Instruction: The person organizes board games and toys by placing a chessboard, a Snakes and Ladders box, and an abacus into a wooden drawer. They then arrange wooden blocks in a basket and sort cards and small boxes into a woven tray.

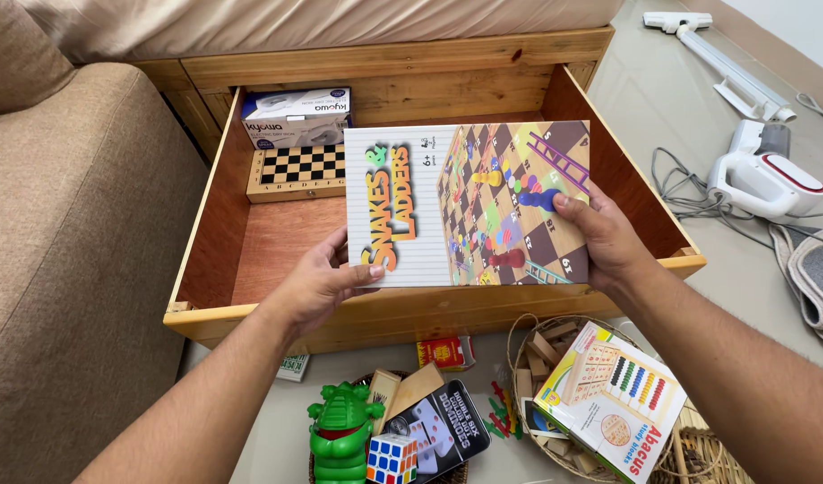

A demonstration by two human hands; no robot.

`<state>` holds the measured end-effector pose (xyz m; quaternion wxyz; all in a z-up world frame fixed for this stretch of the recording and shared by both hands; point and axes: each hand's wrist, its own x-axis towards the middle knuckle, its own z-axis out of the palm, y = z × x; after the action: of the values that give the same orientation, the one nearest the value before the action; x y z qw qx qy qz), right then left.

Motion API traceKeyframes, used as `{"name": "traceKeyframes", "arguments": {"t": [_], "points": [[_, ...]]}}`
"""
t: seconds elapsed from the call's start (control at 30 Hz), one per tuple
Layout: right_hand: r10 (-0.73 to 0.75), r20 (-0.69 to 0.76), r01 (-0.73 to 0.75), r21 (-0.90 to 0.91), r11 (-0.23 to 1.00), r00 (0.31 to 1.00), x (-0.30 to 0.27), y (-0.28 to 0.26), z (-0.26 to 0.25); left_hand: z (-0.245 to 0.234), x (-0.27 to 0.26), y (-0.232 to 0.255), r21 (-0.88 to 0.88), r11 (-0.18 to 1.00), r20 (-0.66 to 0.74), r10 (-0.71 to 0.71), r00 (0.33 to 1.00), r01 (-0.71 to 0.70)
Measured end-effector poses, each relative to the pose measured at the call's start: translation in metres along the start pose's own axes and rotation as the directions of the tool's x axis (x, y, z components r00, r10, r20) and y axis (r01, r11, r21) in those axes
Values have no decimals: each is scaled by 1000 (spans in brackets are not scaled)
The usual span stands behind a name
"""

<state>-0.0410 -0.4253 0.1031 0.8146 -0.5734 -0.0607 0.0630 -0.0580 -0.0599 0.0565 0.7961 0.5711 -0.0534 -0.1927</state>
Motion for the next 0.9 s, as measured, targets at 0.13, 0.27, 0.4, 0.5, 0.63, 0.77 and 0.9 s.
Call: {"name": "traceKeyframes", "arguments": {"t": [0.13, 0.27, 0.4, 0.5, 0.63, 0.77, 0.9], "points": [[13, 3, -12, -23, 1000, 1000, 0, 2, -1, -3, 2, 3, 21, 1000, -20, 12, 1000, -12], [83, 64, -91, 132, 987, 995, 1, 10, -7, -10, 5, 25, 2, 996, -125, 84, 989, -84], [165, 108, -176, 106, 979, 980, -5, 26, -15, -13, 11, 49, -68, 971, -234, 208, 950, -229], [305, 214, -298, -65, 952, 928, -12, 39, -21, -11, 15, 59, -130, 919, -313, 317, 895, -372], [414, 307, -377, -174, 910, 857, -17, 48, -23, -3, 24, 65, -142, 883, -387, 367, 846, -448], [517, 340, -534, -52, 844, 785, -24, 62, -12, 9, 39, 66, -232, 809, -332, 456, 825, -541], [382, 341, -431, 78, 899, 859, -32, 83, 7, 21, 46, 55, -167, 792, -224, 550, 805, -587]]}}
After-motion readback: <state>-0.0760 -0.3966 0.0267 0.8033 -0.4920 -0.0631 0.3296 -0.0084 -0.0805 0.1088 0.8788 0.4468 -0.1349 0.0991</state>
